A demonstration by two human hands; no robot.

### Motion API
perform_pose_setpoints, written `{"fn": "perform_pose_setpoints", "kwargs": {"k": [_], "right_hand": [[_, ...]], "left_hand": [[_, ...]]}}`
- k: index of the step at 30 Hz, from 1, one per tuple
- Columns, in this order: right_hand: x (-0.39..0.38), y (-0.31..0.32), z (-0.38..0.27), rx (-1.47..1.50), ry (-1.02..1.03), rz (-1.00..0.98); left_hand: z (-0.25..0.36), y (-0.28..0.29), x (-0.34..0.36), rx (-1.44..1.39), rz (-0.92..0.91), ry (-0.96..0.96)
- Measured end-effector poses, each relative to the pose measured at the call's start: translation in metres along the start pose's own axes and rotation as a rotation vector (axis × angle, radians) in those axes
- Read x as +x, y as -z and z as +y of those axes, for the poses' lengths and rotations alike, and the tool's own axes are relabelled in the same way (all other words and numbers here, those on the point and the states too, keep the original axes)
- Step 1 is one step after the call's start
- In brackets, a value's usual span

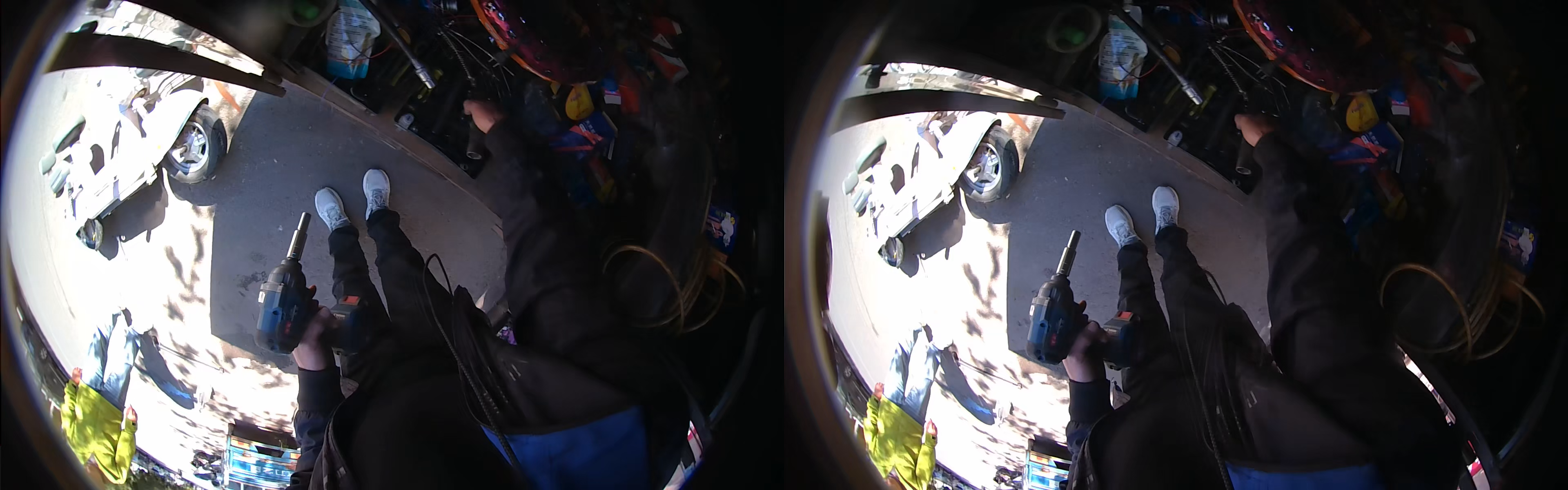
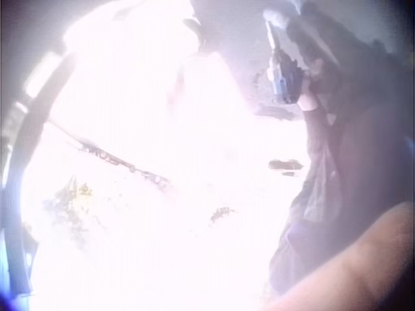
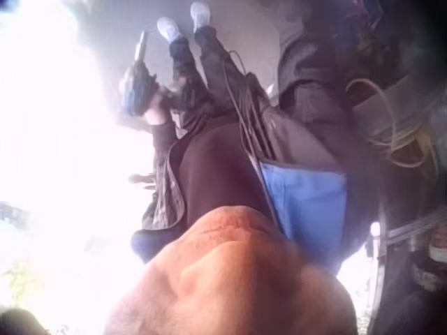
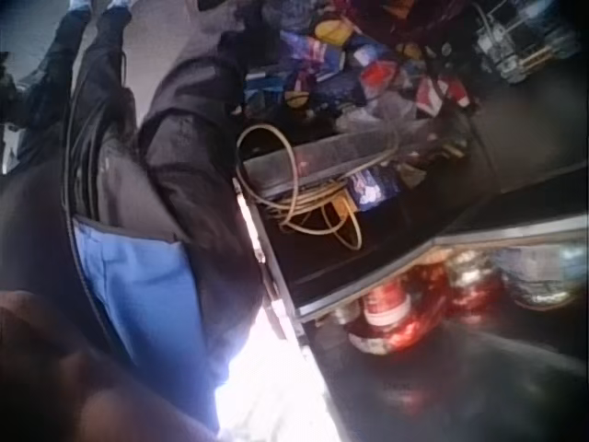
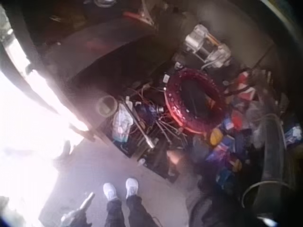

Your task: The person uses a cordless impact driver to remove screws and a plastic cover from the rear fender of a white electric scooter. They then remove additional screws from the rear suspension area and place the removed parts on the ground.

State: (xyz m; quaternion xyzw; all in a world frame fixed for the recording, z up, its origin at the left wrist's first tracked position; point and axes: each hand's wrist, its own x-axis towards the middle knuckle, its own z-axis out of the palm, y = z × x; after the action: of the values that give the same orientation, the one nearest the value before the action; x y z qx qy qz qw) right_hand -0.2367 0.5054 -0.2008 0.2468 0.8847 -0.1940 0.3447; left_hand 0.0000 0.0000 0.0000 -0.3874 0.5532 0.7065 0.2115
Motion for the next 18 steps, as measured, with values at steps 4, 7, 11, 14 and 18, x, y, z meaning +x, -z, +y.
{"fn": "perform_pose_setpoints", "kwargs": {"k": [4,7,11,14,18], "right_hand": [[-0.085,0.029,0.012,1.044,-0.241,-0.217],[-0.147,0.021,-0.022,1.086,-0.296,-0.386],[-0.221,-0.007,-0.11,0.91,0.111,-0.518],[-0.272,-0.02,-0.204,0.331,0.309,-0.5],[-0.362,-0.041,-0.309,-0.066,0.853,-0.479]], "left_hand": [[0.014,-0.012,-0.017,-0.107,0.041,0.073],[0.024,-0.01,-0.033,-0.251,-0.002,0.075],[0.031,-0.002,-0.036,-0.458,-0.185,-0.017],[0.035,0.004,-0.043,-0.618,-0.23,-0.081],[0.042,0.028,-0.059,-0.784,-0.288,-0.217]]}}
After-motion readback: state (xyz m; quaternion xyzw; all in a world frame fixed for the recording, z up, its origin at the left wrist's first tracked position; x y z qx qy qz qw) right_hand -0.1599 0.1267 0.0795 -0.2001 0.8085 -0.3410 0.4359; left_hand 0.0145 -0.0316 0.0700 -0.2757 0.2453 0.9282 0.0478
